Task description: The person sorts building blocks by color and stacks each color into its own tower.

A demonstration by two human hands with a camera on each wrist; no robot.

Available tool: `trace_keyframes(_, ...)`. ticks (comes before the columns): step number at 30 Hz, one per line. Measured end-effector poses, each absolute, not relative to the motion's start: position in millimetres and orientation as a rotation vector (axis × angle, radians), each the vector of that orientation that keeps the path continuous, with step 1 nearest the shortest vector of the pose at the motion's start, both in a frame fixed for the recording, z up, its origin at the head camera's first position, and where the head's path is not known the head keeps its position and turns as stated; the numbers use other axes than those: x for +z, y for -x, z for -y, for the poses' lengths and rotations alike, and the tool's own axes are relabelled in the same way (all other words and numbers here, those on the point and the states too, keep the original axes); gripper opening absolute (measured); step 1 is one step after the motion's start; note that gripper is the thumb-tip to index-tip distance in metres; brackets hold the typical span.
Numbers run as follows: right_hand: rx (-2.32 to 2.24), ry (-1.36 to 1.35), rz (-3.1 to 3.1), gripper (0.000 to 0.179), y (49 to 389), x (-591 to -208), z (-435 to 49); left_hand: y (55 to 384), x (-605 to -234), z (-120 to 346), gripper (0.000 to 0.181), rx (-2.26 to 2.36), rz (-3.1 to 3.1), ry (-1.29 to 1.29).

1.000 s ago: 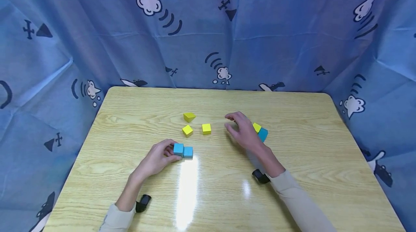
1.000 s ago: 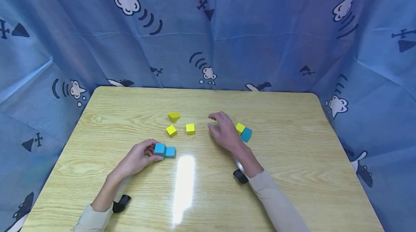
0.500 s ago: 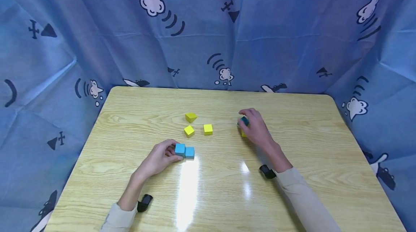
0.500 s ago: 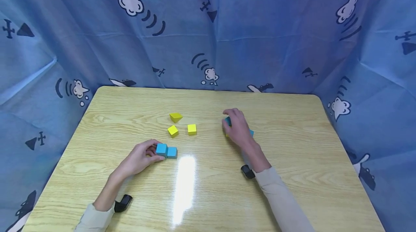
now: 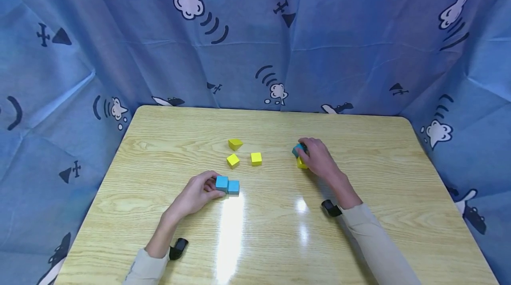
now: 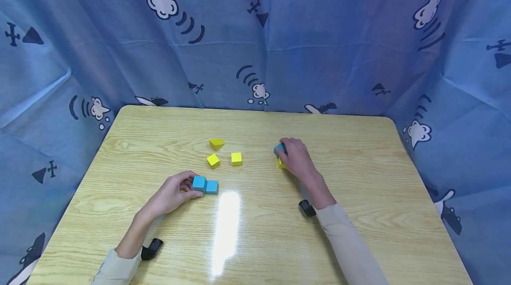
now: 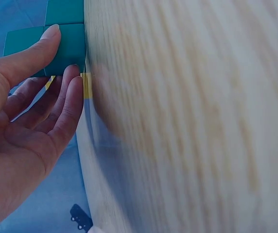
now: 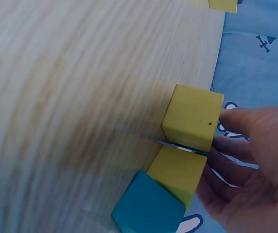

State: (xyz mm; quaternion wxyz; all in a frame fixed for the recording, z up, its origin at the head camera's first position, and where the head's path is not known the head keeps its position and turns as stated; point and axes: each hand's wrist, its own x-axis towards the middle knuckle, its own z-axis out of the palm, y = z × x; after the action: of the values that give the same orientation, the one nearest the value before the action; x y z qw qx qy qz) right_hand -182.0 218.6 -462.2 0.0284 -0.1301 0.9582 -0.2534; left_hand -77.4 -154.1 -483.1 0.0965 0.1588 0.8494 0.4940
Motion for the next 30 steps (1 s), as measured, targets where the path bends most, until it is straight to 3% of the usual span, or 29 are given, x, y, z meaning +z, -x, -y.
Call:
trace_keyframes(10, -0.88, 0.542, -2.932, 0.033, 182, -461, -212, 77, -482, 154, 0.032, 1.473, -2.514, -0.457)
trace_keyframes(18, -0.851, 0.511, -2.92, 0.043, 179, -464, -206, 77, -484, 155, 0.033, 1.476, -2.502, -0.476)
trace_keyframes(30, -1.019, 0.624, -2.888, 0.042, 168, -462, -194, 77, -483, 154, 0.032, 1.476, -2.508, -0.471)
